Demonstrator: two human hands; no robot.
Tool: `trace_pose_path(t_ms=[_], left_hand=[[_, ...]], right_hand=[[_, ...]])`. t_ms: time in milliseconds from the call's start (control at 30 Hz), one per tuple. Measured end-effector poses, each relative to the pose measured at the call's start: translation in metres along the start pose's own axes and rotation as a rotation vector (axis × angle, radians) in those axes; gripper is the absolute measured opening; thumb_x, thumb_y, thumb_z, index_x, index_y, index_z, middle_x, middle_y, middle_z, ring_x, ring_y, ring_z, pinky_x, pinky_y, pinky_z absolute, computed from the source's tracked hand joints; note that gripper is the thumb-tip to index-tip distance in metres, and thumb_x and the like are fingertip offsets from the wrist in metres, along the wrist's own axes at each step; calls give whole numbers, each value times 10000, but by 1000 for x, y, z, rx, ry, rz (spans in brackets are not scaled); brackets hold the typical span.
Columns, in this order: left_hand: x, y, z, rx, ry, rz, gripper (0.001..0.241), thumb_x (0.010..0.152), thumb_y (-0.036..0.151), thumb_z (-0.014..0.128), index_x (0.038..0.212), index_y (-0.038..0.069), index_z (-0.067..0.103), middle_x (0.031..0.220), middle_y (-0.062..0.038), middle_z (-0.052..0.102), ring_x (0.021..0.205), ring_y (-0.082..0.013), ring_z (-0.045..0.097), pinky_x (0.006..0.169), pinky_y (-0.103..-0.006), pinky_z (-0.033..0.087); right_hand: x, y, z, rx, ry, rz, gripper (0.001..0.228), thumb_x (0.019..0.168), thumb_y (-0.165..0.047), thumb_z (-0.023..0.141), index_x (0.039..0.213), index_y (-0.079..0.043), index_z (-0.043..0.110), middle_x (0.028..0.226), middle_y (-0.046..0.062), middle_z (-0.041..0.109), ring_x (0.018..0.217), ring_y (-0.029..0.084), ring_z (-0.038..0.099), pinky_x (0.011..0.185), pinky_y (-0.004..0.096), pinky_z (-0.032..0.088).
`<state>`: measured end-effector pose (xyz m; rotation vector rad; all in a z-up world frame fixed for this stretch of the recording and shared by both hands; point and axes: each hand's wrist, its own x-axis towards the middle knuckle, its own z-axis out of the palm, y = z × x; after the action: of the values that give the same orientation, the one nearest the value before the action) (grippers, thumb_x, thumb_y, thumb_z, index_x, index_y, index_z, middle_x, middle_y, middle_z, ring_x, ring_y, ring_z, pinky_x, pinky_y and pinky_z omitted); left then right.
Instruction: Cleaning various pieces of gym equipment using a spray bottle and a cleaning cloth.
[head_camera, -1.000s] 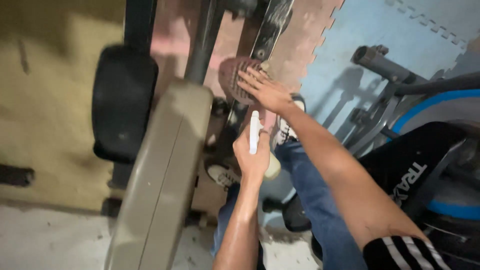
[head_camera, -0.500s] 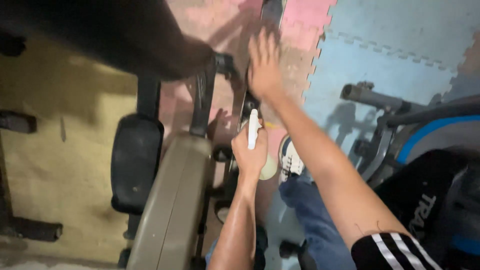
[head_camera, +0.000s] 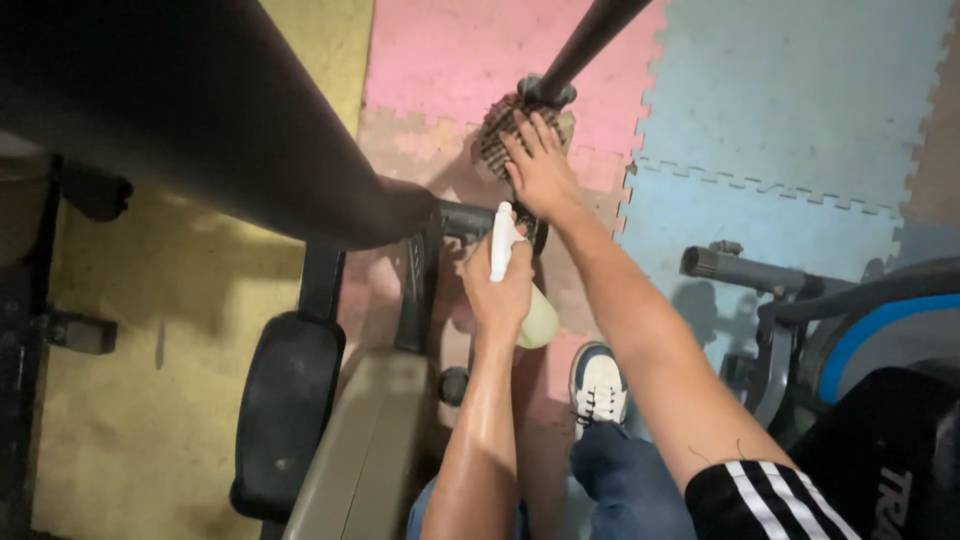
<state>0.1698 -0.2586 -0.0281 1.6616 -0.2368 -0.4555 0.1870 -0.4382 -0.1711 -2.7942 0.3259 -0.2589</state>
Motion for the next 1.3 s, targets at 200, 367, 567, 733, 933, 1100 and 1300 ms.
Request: trace_pose_path(t_ms=[200,367,567,733,933,1100,1300], left_hand=[[16,7,-4,-73,-4,-110,255,878,129,628,1082,24,738,744,-63,693,594,-102,639,562,-294,524],[23,6,-3,46,5,43,254,875,149,657,1088,27,721,787,-108,724,696,-159,706,665,-342,562],[17,1,5,80,-9,57,225,870,171,662,1024,23,730,787,-140,727,700,-200,706,704,-361,560],[10,4,8,-14,-18,41,230,869,143,648,1047,26,736,792,-110,728,701,-167,689,680,-335,555],[8,5,9,-54,-27,75,221,904,122,637,1076,11,720,755,-91,696,662,-120,657,631,-310,548],[11,12,5,-24,-32,-32,225,893,128,638,1059,0,719,724,-96,692,585,-121,662,571,-309,541],[13,7,6,-92,-22,-54,338,869,118,619,1181,20,704,813,-57,725,599,-112,651,566,-311,550]], right_hand=[[-63,-29,63,393,176,167,591,1056,-226,508,1597,-15,393,1684,210,282,1577,416,225,1290,501,210],[-34,-66,-59,468,-391,256,546,857,-280,643,1361,-97,541,1443,193,521,1376,381,466,1176,451,373],[0,1,-7,52,196,55,426,968,-184,617,1375,-62,596,1601,259,369,1471,485,316,1183,590,290],[-62,0,83,142,306,199,603,974,-218,559,1538,-33,451,1638,253,291,1483,507,277,1209,555,327],[-26,-1,19,190,122,344,632,896,-246,617,1486,-77,467,1591,245,321,1460,517,302,1158,548,355],[5,1,-19,-158,4,316,587,854,-252,694,1409,-133,546,1595,193,332,1517,457,303,1254,576,277],[-33,20,28,388,179,171,628,1017,-96,592,1622,-113,425,1734,256,85,1562,468,264,1240,467,369]])
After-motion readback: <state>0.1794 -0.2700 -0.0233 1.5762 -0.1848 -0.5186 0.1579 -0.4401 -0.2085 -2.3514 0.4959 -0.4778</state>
